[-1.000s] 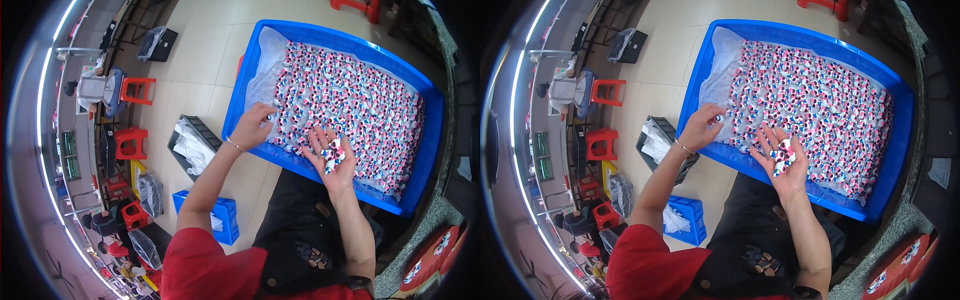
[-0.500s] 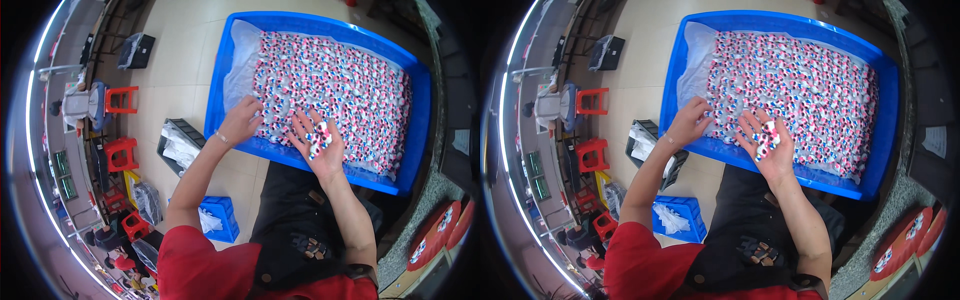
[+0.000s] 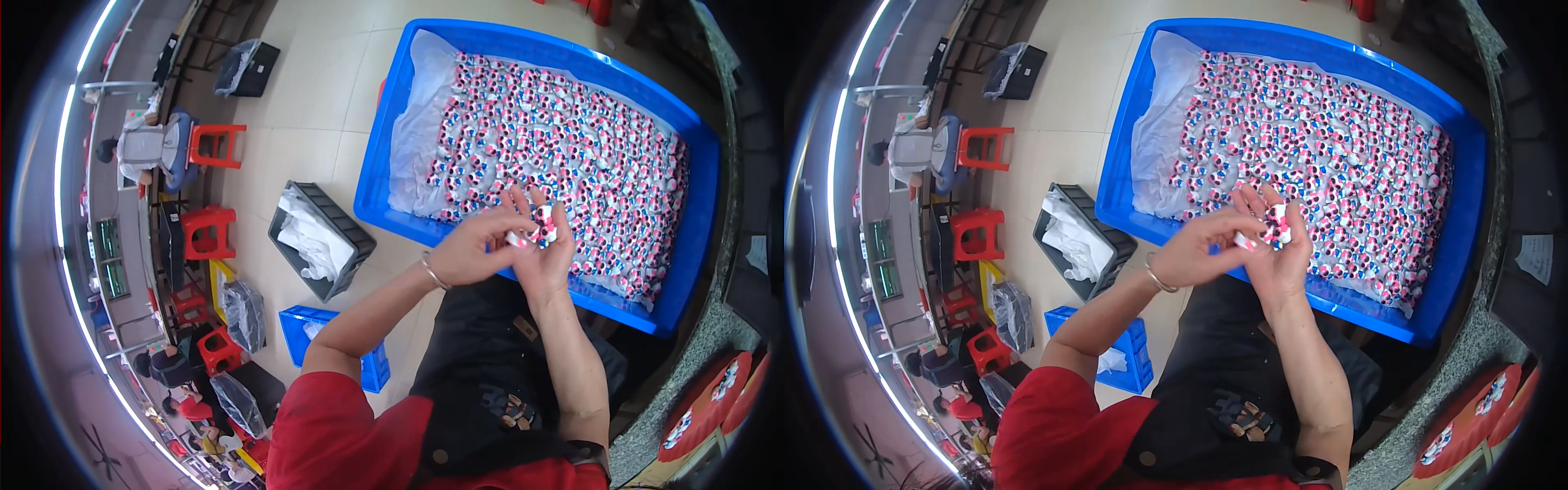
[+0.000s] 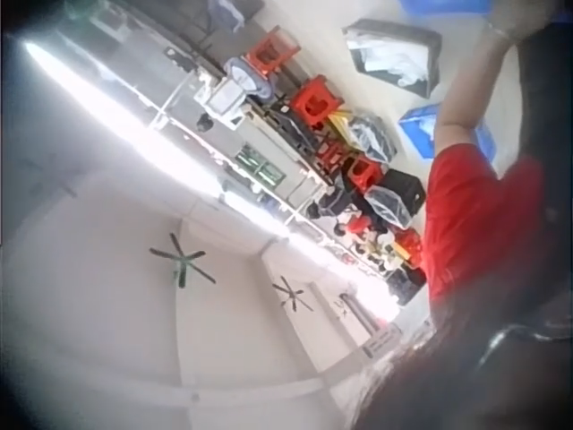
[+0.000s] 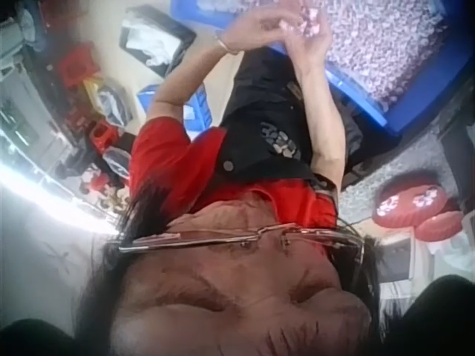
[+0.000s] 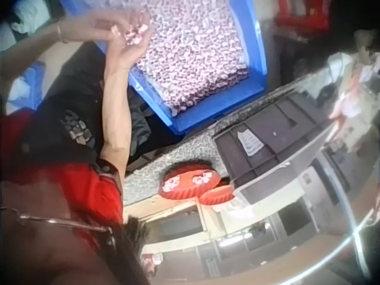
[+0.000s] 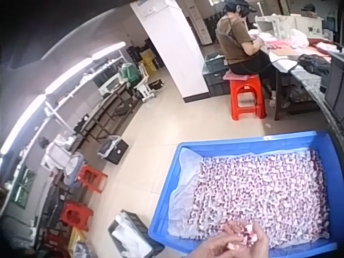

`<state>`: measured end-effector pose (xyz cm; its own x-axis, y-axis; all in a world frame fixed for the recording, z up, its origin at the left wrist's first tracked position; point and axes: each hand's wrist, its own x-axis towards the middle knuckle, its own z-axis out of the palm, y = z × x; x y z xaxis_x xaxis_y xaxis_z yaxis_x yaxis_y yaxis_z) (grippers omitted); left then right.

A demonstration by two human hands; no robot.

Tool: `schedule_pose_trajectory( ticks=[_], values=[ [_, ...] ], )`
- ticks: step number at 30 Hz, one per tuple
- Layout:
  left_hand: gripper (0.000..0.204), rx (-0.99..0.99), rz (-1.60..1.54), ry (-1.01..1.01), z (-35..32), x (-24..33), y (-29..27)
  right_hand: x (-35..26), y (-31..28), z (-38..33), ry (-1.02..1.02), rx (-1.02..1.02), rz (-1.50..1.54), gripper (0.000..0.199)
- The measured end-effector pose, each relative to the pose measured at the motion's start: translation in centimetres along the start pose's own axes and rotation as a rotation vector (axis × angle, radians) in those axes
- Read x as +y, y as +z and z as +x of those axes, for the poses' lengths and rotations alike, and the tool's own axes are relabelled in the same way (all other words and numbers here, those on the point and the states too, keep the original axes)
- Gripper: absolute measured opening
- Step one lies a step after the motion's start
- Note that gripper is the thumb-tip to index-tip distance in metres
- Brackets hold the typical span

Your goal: Sorting and organizing small colorful plastic toy components from a large blue bin into red trays and plastic bags.

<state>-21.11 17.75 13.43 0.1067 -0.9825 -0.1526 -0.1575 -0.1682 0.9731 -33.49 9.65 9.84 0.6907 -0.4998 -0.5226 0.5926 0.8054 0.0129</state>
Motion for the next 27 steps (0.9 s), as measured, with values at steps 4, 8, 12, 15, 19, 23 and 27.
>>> schedule_pose_trajectory(
  ticks=[4,8,12,15,19,23,27],
  values=[
    [0.026,0.125,-0.285,-0.188,-1.5,-1.3,-5.2,-1.3,0.5,-0.4,0.047,0.028,0.087,0.039],
    [0.018,0.271,-0.248,-0.452,-2.3,-3.1,-10.3,-2.1,-0.2,-0.6,0.045,0.056,0.040,0.037],
    [0.019,0.179,0.381,-0.481,-1.8,-5.8,-12.1,-1.6,-0.1,-0.6,0.071,0.063,0.042,0.036],
    [0.023,0.054,0.742,-0.327,-0.9,-7.4,-12.2,-1.0,0.2,-0.6,0.092,0.065,0.040,0.038],
    [0.030,-0.035,0.899,-0.276,0.3,-9.0,-12.1,-0.7,0.2,-0.5,0.139,0.001,0.064,0.040],
    [0.037,-0.081,1.050,-0.245,0.1,-8.2,-11.7,0.1,1.0,-0.5,0.156,0.008,0.038,0.041],
    [0.030,0.074,0.436,-0.140,-0.2,-0.4,-6.5,0.0,0.5,0.0,0.149,-0.002,-0.002,0.043]
  ],
)
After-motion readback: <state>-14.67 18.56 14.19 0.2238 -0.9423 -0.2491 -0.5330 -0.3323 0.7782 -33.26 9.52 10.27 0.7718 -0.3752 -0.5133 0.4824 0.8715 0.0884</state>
